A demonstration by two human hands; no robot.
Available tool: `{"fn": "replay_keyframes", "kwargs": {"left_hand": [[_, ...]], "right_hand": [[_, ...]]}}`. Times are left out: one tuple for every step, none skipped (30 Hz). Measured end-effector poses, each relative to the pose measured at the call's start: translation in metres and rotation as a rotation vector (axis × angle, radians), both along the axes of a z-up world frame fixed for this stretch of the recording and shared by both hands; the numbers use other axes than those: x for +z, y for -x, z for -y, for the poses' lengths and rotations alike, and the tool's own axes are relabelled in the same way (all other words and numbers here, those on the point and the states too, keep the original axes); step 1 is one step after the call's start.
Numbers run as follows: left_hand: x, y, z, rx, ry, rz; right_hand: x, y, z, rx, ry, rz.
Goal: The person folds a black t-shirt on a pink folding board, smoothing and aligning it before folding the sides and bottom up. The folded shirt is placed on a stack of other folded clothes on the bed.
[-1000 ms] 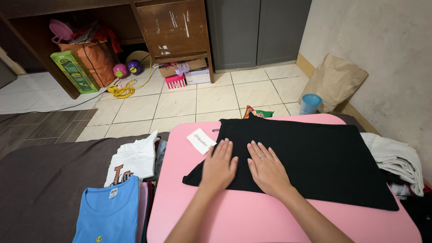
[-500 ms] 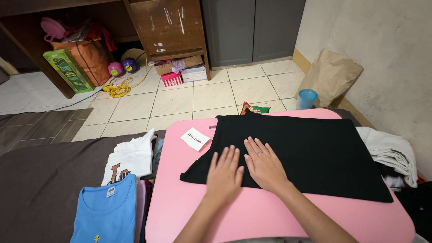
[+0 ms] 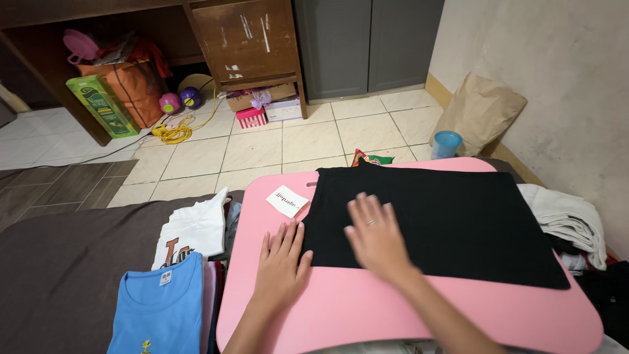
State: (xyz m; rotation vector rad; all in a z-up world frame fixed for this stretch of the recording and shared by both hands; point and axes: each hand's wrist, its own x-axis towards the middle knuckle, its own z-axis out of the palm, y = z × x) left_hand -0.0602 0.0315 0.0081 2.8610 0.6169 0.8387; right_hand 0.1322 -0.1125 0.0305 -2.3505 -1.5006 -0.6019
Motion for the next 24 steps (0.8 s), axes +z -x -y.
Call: {"fn": "replay_keyframes", "kwargs": {"left_hand": [[0.0,-0.001,-0.001,-0.001,0.014,0.001],[-0.001,-0.001,-0.002,-0.008,0.01,0.007],[-0.001,0.0,-0.002,-0.015,0.005,0.009],[-0.001,0.0,-0.003,-0.022,0.001,0.011],[-0.001,0.0,-0.003,-0.02,0.006,0.006],[-0.001,0.001,-0.003,-0.017,0.012,0.001],[-0.001,0.001,-0.002,-0.014,0.019,-0.003],[-0.001,0.001,-0.002,-0.013,0.021,0.0],[-0.001,0.001,-0.002,-0.014,0.025,0.0],[-0.001,0.001,-0.002,-0.014,0.028,0.001],[-0.001,0.0,-0.002,-0.015,0.023,0.0],[-0.001,-0.001,-0.003,-0.016,0.019,-0.001],[-0.001,-0.001,-0.003,-0.014,0.016,-0.004],[-0.002,-0.001,-0.003,-0.016,0.019,-0.005],[-0.002,0.001,-0.003,-0.017,0.021,-0.007],[-0.002,0.001,-0.003,-0.018,0.023,-0.009],[-0.002,0.001,-0.003,-0.017,0.019,-0.011],[-0.003,0.001,-0.002,-0.017,0.015,-0.013],[-0.003,0.002,-0.003,-0.015,0.011,-0.015],[-0.003,0.002,-0.003,-0.015,0.006,-0.017],[-0.004,0.002,-0.003,-0.014,0.001,-0.018],[-0.004,0.002,-0.003,-0.013,-0.004,-0.02],[-0.004,0.002,-0.004,-0.016,-0.007,-0.018],[-0.005,0.002,-0.005,-0.018,-0.01,-0.016]], "right_hand": [[-0.002,0.011,-0.005,0.076,-0.03,-0.01],[-0.007,0.027,-0.008,0.152,-0.061,-0.02],[-0.01,0.039,-0.009,0.227,-0.093,-0.034],[-0.013,0.047,-0.01,0.233,-0.065,-0.09],[-0.014,0.052,-0.01,0.236,-0.037,-0.145],[-0.015,0.054,-0.009,0.238,-0.009,-0.201],[-0.015,0.054,-0.007,0.221,0.012,-0.201],[-0.013,0.05,-0.003,0.203,0.032,-0.201],[-0.013,0.047,0.001,0.184,0.053,-0.203],[-0.012,0.043,0.007,0.152,0.07,-0.207],[-0.011,0.036,0.015,0.119,0.086,-0.208],[-0.01,0.029,0.024,0.087,0.101,-0.208],[-0.011,0.024,0.034,0.049,0.125,-0.202],[-0.011,0.017,0.046,0.01,0.148,-0.197],[-0.013,0.01,0.057,-0.026,0.169,-0.192],[-0.016,0.003,0.069,-0.061,0.176,-0.19],[-0.018,-0.005,0.08,-0.097,0.184,-0.187],[-0.022,-0.014,0.092,-0.133,0.191,-0.184],[-0.025,-0.023,0.104,-0.165,0.19,-0.169],[-0.029,-0.032,0.116,-0.197,0.189,-0.155],[-0.032,-0.041,0.13,-0.228,0.188,-0.14],[-0.036,-0.05,0.143,-0.258,0.184,-0.118],[-0.038,-0.059,0.157,-0.288,0.178,-0.095],[-0.041,-0.067,0.171,-0.318,0.172,-0.073]]}}
